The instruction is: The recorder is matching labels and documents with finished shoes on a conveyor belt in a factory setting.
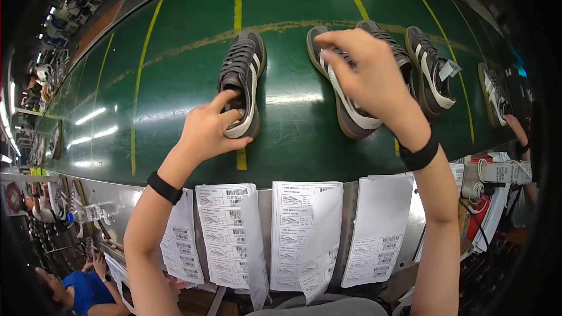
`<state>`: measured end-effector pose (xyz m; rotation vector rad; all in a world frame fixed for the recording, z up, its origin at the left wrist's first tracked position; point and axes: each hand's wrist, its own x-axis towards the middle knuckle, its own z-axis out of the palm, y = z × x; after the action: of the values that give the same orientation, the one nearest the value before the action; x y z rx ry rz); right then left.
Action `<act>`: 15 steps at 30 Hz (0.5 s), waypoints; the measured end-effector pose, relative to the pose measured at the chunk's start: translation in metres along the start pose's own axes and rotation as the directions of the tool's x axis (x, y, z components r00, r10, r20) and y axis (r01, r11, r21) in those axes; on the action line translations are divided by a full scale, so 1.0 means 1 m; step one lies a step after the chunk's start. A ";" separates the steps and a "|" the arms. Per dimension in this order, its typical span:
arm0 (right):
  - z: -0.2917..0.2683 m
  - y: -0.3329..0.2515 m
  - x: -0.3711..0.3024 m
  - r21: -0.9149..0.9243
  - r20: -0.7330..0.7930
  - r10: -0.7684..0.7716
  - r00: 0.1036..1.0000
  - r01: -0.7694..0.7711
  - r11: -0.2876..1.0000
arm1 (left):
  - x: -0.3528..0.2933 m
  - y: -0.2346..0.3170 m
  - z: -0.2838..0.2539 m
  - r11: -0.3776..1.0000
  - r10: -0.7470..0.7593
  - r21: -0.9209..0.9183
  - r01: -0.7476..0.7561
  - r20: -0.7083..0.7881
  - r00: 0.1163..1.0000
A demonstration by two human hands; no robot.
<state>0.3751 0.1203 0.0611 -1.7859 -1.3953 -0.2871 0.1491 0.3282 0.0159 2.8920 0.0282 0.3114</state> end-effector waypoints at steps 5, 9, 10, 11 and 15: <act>0.049 -0.028 -0.007 0.065 0.176 -0.081 0.981 0.070 0.995 | 0.015 0.031 -0.017 0.991 -0.012 -0.134 0.017 0.037 0.999; 0.045 -0.063 -0.019 0.121 0.260 -0.263 0.929 0.238 0.964 | 0.008 0.117 -0.079 0.973 0.044 -0.228 0.028 0.305 0.951; 0.037 -0.077 -0.025 0.141 0.284 -0.292 0.913 0.262 0.955 | 0.001 0.128 -0.091 0.967 0.076 -0.254 0.018 0.354 0.932; 0.027 -0.088 -0.029 0.150 0.310 -0.316 0.897 0.283 0.948 | -0.003 0.139 -0.100 0.940 0.134 -0.341 -0.002 0.364 0.922; 0.037 -0.077 -0.034 0.486 0.262 0.009 0.965 -0.140 0.862 | 0.000 0.150 -0.108 0.918 0.141 -0.396 0.037 0.411 0.901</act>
<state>0.2836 0.1262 0.0530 -1.4614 -1.4071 0.3381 0.1256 0.2071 0.1534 2.4908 -0.1717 -0.2953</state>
